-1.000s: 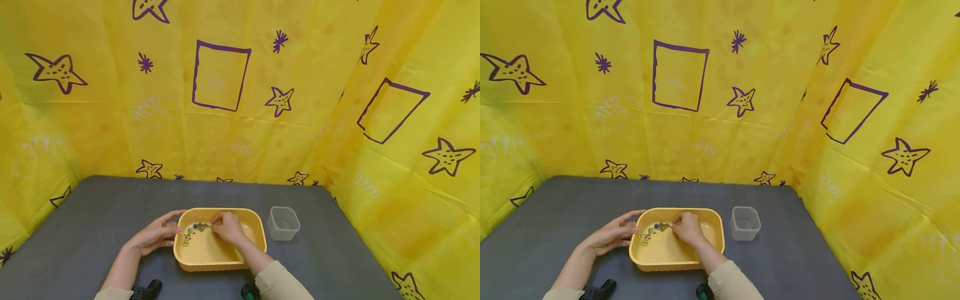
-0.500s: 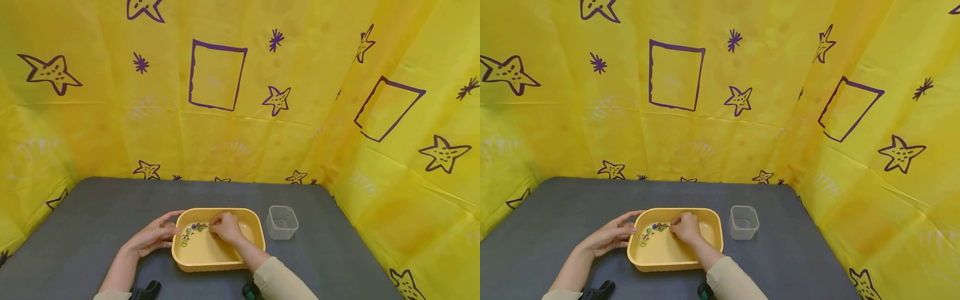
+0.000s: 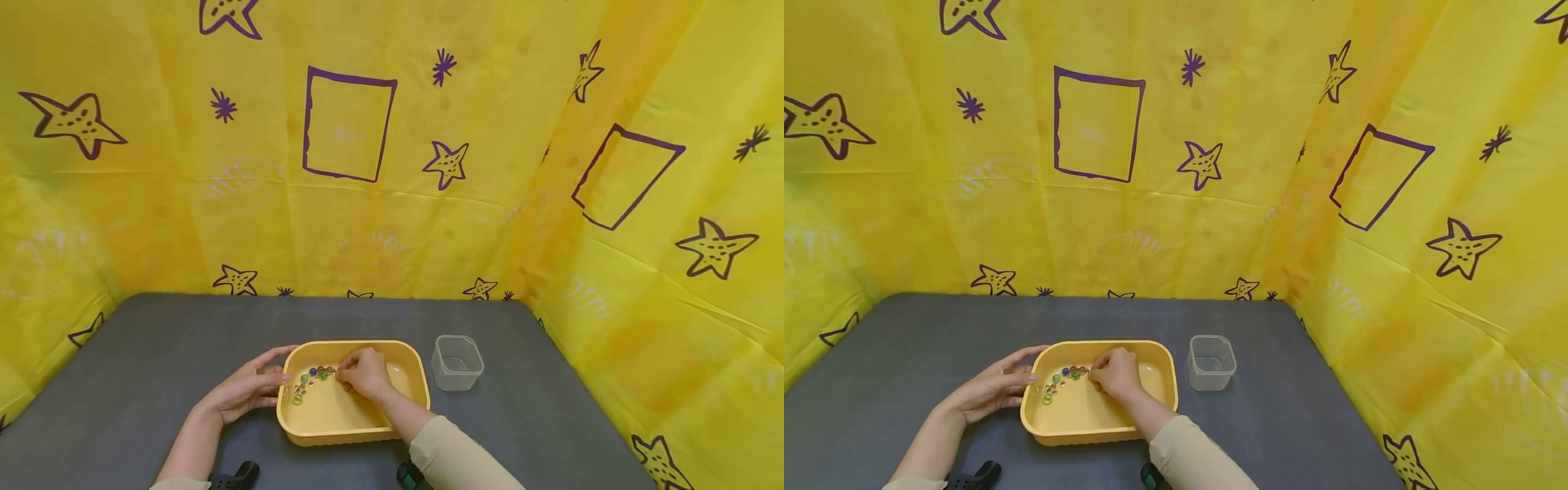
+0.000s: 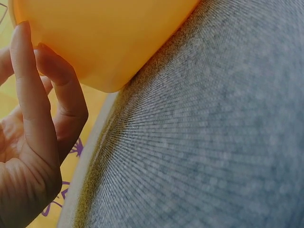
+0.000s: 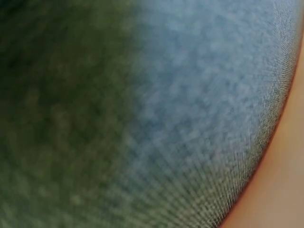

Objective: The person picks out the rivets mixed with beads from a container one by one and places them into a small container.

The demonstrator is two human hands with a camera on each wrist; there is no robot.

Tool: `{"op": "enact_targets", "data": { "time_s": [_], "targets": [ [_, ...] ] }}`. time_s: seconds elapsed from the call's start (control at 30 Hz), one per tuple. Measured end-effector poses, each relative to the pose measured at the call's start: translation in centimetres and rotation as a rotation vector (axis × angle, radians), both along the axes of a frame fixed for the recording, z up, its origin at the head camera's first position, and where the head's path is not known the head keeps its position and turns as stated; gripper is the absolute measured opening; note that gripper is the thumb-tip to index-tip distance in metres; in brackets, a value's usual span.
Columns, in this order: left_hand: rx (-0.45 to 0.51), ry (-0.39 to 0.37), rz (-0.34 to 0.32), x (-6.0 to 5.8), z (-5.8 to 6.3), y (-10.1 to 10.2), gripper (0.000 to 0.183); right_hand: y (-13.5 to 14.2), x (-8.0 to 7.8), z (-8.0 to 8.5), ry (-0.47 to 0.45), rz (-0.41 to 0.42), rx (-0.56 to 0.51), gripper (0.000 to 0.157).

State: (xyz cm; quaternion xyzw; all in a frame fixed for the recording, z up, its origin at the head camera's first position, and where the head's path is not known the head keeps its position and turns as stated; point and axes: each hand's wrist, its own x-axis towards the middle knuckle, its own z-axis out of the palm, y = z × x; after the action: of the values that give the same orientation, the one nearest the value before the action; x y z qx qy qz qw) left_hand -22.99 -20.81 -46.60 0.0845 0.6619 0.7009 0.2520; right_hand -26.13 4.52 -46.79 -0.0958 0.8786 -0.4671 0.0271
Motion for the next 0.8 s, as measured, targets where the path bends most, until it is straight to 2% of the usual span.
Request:
{"op": "enact_targets", "data": {
  "time_s": [0.37,0.63,0.8],
  "targets": [
    [0.051,0.017,-0.024,0.08,-0.49,-0.24,0.070,-0.02,0.04,-0.21,0.044,0.013,0.063,0.012],
    [0.054,0.008,-0.024,0.15,-0.40,-0.26,0.071,0.08,0.17,-0.07,0.033,0.005,0.033,0.009],
    [0.062,0.010,-0.029,0.14,-0.22,-0.22,0.071,0.19,-0.04,0.08,-0.003,-0.002,-0.035,0.007]
  ]
}}
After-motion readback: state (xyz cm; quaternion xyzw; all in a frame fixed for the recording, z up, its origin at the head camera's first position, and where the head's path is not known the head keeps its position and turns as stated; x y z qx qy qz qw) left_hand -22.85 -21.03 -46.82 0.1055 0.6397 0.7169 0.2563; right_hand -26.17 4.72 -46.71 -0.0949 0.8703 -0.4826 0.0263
